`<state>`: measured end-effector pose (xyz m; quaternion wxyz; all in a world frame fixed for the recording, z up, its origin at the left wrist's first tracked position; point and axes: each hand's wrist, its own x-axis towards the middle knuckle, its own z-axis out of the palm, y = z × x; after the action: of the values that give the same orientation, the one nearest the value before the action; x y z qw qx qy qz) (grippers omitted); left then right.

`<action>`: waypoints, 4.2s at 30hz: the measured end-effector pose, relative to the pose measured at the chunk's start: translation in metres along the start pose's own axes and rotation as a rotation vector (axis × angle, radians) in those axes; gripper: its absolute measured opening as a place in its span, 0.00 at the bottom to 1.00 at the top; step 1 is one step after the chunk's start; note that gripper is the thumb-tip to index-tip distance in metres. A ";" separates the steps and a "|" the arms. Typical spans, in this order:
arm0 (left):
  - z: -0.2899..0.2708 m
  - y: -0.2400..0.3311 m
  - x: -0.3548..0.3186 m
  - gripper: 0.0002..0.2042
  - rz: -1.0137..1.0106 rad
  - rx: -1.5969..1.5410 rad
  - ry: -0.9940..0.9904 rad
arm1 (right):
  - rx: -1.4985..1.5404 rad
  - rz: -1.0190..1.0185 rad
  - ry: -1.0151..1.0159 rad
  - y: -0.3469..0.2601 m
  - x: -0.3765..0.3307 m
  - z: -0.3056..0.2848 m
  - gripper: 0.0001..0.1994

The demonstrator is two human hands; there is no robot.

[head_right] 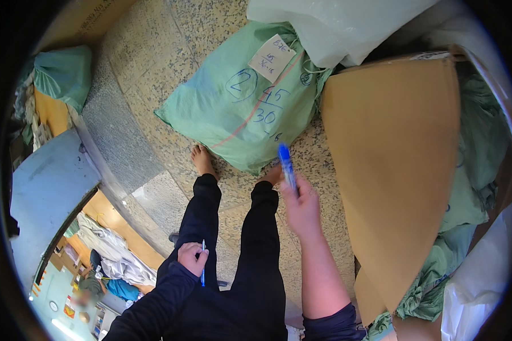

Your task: The person writes on a green sack and a cardboard box using a blue marker, then writes on a clipboard. They move around a cluttered room, pick up a sack, and place it into a large cardboard box.

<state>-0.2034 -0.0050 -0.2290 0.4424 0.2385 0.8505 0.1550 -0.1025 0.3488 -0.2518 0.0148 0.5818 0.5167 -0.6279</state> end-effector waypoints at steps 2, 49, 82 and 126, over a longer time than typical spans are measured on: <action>0.009 -0.004 0.010 0.08 -0.033 0.114 -0.080 | 0.263 0.012 0.102 -0.006 0.029 -0.004 0.11; -0.009 -0.033 0.037 0.06 0.057 0.172 -0.094 | 0.283 -0.206 0.459 0.093 0.160 0.102 0.12; -0.044 0.007 0.058 0.12 0.019 -0.107 0.117 | 0.647 0.207 0.336 -0.047 -0.153 0.004 0.20; -0.375 0.070 0.059 0.11 0.258 -1.058 0.063 | 0.896 -0.673 0.359 -0.278 -0.297 0.042 0.18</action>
<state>-0.5235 0.0660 -0.0253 0.4536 0.0811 0.6333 0.6218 -0.2085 0.2772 0.1368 -0.5204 0.4323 0.3518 -0.6469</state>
